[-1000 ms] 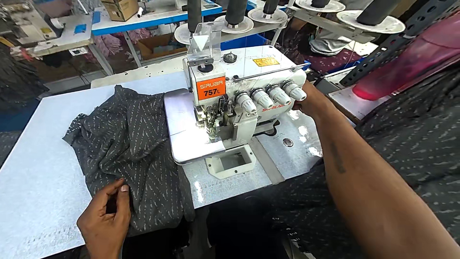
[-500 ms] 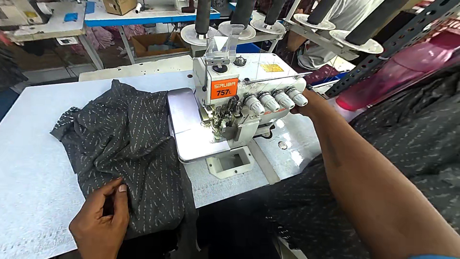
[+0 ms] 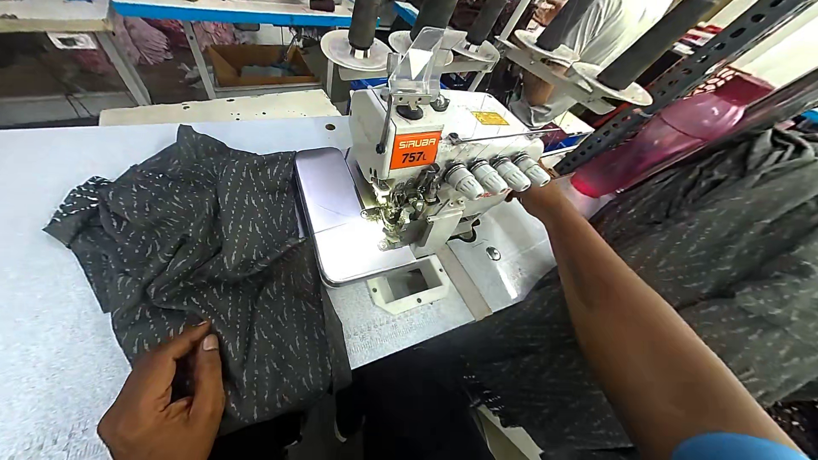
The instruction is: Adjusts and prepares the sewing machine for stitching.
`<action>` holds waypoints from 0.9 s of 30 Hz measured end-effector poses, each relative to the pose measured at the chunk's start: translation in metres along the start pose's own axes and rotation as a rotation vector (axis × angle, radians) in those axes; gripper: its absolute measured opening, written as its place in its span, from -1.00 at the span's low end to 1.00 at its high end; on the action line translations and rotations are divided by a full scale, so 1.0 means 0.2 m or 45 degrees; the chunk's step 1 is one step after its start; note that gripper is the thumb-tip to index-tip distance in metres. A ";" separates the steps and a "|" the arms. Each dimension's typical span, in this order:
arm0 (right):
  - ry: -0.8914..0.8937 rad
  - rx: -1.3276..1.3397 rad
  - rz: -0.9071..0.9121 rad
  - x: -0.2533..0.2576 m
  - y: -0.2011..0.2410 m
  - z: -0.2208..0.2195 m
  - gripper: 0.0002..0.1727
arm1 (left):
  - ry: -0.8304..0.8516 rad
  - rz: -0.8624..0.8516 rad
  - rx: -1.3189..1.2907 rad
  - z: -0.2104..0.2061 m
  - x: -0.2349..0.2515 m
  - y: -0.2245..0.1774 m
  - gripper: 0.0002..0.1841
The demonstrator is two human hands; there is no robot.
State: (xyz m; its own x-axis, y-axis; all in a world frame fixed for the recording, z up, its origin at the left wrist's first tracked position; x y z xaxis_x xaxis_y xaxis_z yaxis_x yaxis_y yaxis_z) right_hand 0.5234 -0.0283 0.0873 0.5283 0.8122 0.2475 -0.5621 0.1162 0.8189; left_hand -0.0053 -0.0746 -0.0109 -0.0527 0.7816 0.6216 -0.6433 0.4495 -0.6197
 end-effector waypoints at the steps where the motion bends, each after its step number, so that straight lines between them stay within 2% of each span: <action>1: 0.010 0.047 -0.080 -0.02 0.03 0.00 -0.80 | 0.010 -0.004 0.004 0.00 0.00 0.00 -0.71; 3: 0.032 0.076 -0.195 -0.03 0.08 0.00 -0.74 | 0.013 -0.012 0.007 0.00 0.00 0.00 -0.70; 7: 0.147 -0.176 -0.228 0.01 0.09 0.02 -0.91 | -0.013 -0.022 0.009 -0.01 0.00 0.00 -0.71; 10: 0.232 -0.281 -0.267 0.03 0.05 0.03 -0.79 | -0.014 -0.008 0.011 0.00 0.00 0.00 -0.71; 13: 0.133 -0.146 -0.250 0.05 -0.09 0.02 -0.86 | 0.013 0.002 0.029 0.00 0.00 0.00 -0.71; 17: 0.065 -0.024 -0.390 0.09 -0.14 0.02 -0.72 | 0.014 -0.020 0.055 -0.01 0.01 -0.01 -0.72; 20: 0.034 0.042 -0.276 0.09 -0.19 0.02 -0.58 | 0.002 -0.010 0.055 -0.01 0.01 -0.01 -0.73; 23: 0.065 0.183 -0.161 0.06 -0.24 0.03 -0.53 | 0.004 -0.003 0.066 -0.02 0.01 -0.02 -0.74; 27: 0.039 0.229 -0.174 0.06 -0.28 0.01 -0.49 | 0.024 -0.008 0.100 -0.02 0.01 -0.03 -0.73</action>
State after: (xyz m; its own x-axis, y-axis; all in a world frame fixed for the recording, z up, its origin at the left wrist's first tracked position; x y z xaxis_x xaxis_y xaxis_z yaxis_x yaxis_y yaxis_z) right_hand 0.5618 -0.0268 0.0459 0.5707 0.8131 0.1147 -0.3628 0.1243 0.9235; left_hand 0.0014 -0.0730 -0.0080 -0.0342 0.7872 0.6158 -0.7017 0.4198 -0.5757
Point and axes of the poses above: each hand's wrist, its own x-axis towards the middle knuckle, its own z-axis out of the back of the hand, y = z × x, the point moved 1 cm from there along x, towards the middle knuckle, and after that the axes turned 5 degrees about -y, right-handed, at the moved point
